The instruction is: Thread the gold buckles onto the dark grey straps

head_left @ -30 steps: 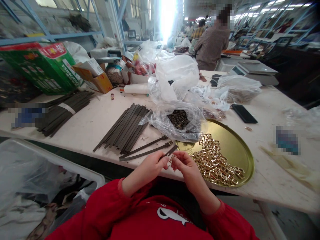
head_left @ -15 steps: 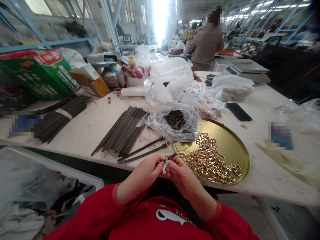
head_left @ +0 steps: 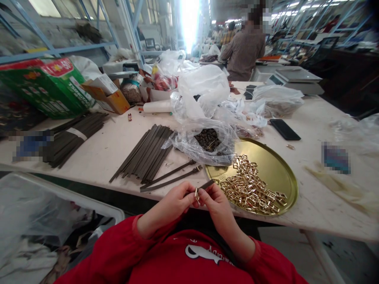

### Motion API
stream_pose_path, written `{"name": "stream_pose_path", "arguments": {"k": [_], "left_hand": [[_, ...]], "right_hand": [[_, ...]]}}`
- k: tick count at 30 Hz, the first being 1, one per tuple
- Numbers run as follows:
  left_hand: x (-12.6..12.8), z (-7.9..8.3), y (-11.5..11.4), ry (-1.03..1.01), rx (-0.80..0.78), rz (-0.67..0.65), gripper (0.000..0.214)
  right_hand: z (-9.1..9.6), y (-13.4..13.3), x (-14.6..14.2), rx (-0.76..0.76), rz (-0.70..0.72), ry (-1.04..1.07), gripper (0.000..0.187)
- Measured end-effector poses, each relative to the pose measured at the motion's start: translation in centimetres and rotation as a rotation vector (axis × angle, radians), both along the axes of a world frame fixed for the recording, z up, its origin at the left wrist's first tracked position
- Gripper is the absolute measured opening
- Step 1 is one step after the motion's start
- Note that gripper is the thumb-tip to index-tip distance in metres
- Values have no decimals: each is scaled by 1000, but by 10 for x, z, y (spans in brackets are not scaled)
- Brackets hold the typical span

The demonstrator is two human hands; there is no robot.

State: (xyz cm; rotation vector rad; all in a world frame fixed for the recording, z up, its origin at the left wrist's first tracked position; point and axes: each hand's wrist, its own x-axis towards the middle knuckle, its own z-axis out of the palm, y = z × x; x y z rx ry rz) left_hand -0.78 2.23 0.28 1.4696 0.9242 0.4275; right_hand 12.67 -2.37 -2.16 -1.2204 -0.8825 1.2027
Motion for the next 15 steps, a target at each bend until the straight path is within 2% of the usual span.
{"name": "stream_pose_path", "arguments": {"k": [4, 6, 7, 10, 15], "left_hand": [[-1, -1, 0, 23, -12, 23, 15], [-1, -1, 0, 22, -75, 24, 15], [-1, 0, 0, 25, -103, 22, 15], [-2, 1, 0, 56, -129, 20, 17], [-4, 1, -1, 79, -91, 54, 18]], "right_hand": [[-3, -4, 5, 154, -126, -406, 10], [0, -7, 10, 313, -105, -577, 4], [3, -8, 12, 393, -66, -616, 6], [10, -9, 17, 495, 58, -598, 17], [13, -3, 20, 402, 187, -483, 12]]}}
